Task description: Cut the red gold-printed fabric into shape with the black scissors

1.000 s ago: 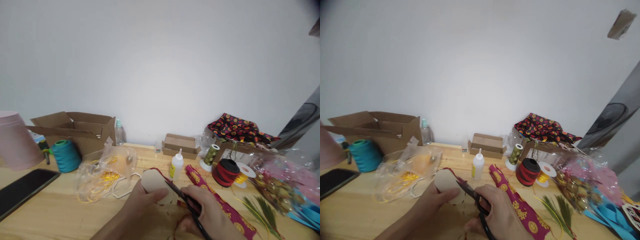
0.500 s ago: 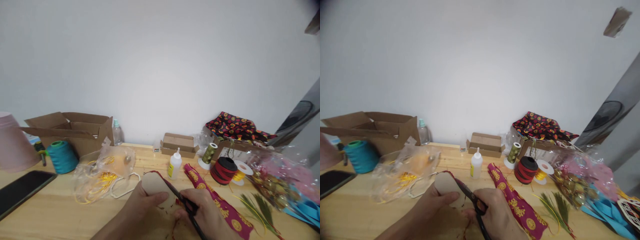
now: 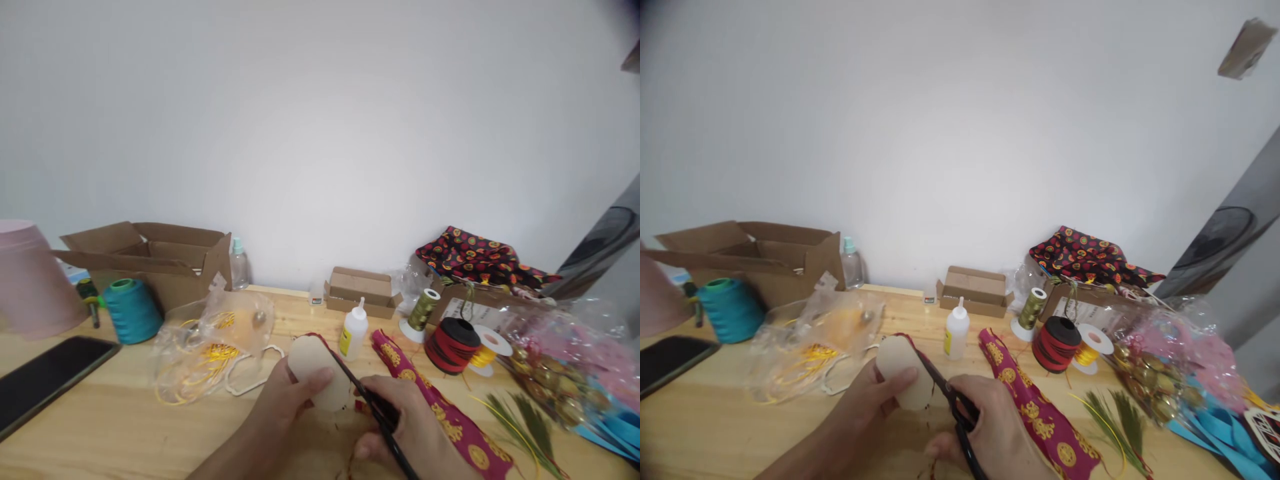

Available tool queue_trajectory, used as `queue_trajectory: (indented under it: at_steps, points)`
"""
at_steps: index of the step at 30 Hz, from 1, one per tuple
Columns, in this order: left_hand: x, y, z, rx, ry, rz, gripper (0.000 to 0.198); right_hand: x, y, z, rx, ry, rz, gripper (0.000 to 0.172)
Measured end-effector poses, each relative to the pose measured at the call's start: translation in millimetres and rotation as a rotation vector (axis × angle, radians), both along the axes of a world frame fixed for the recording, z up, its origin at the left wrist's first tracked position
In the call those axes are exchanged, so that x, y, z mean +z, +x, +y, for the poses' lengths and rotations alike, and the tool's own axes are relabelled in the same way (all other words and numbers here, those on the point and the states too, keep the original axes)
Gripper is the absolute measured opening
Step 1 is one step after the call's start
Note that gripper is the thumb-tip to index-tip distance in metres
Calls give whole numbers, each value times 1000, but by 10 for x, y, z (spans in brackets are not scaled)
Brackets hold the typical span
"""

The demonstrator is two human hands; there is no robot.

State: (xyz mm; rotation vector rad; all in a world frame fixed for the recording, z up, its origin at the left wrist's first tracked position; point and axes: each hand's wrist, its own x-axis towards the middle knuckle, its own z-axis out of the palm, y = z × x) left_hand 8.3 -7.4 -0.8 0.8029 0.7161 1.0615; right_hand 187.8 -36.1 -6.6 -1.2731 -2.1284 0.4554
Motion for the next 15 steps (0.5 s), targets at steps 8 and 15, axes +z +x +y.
queue_trajectory:
  at_steps: [8, 15]
  points:
    - [34, 21, -16, 14, -21, -6, 14, 35, 0, -42, 10, -64, 34, 58]
    - [-10, -4, -12, -22, 22, 17, 11, 21, -19, -27, -30, -42, 2, 53]
